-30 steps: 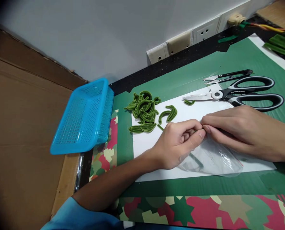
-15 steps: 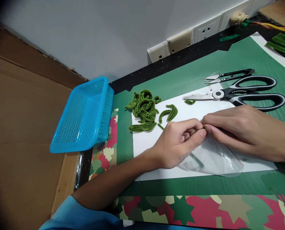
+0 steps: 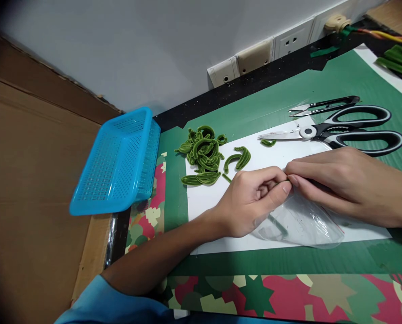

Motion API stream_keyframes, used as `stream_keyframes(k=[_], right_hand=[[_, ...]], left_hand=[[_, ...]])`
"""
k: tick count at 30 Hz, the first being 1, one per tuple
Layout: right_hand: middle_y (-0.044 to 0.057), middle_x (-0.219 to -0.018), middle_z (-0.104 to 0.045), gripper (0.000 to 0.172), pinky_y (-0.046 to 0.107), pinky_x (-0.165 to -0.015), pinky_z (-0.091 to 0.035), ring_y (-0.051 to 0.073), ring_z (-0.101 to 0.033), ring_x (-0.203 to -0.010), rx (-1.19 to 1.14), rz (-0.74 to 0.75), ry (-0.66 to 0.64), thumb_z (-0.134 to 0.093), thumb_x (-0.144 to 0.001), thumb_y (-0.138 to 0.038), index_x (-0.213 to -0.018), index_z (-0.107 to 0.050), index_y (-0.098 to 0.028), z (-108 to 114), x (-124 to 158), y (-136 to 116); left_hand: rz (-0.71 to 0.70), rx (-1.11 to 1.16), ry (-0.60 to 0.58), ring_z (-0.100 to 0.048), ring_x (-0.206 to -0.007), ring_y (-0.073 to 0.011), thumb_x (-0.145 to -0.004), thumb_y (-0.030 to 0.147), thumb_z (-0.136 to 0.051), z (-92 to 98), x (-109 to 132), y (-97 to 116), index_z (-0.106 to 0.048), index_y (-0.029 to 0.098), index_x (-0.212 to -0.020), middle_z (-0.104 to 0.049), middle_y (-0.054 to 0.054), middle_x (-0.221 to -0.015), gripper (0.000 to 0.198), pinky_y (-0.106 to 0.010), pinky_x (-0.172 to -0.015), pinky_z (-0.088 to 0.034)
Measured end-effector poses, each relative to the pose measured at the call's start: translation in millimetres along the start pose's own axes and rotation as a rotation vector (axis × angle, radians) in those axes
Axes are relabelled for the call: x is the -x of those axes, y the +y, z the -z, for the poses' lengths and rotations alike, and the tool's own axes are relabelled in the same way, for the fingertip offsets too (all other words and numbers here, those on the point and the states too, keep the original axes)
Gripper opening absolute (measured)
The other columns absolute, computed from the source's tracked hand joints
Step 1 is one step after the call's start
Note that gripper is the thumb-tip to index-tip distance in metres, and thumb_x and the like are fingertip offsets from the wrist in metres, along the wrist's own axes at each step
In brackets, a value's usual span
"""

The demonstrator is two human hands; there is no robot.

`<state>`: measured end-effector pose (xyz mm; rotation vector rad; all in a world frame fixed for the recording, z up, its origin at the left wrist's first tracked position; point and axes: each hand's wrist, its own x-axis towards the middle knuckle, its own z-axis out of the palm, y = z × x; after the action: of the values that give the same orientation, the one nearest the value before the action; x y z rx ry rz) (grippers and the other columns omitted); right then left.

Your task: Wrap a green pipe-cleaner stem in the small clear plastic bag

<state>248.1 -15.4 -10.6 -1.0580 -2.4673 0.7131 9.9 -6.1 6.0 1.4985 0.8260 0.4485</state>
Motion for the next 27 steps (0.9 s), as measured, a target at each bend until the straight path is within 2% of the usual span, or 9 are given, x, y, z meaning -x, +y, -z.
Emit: stream_keyframes(k=[13, 22, 27], right_hand=[[-0.003, -0.071, -0.055, 0.031, 0.034, -0.062, -0.034, 0.015, -0.051, -0.059, -0.031, -0.01, -0.025, -0.038, -0.115, -0.03, -0.088, -0.052, -0.024, 4.9, -1.9, -1.6], [-0.003, -0.071, -0.057, 0.024, 0.034, -0.06, -0.035, 0.016, -0.054, -0.057, -0.028, 0.002, -0.003, -0.042, -0.113, -0.03, -0.095, -0.058, -0.026, 5.6, 0.3, 5.0], [-0.001, -0.067, -0.057, 0.028, 0.036, -0.058, -0.035, 0.017, -0.053, -0.055, -0.04, -0.045, 0.029, -0.044, -0.112, -0.035, -0.09, -0.059, -0.027, 3.0, 0.8, 2.4]], left_hand=[[0.069, -0.059, 0.002, -0.039, -0.066, -0.0094, -0.104, 0.048, -0.057, -0.6, -1.4, 6.5, -0.062, 0.02, -0.09, -0.045, 0.005, -0.072, 0.032, -0.025, -0.065, -0.033], [0.06, -0.015, 0.009, -0.037, -0.066, -0.009, -0.103, 0.037, -0.059, -1.4, -1.5, 9.0, -0.06, 0.019, -0.087, -0.042, 0.006, -0.069, 0.025, -0.026, -0.065, -0.031], [0.085, -0.021, 0.016, -0.037, -0.065, -0.009, -0.103, 0.034, -0.059, -3.0, -1.8, 10.1, -0.058, 0.019, -0.086, -0.042, 0.006, -0.07, 0.023, -0.027, -0.066, -0.032]])
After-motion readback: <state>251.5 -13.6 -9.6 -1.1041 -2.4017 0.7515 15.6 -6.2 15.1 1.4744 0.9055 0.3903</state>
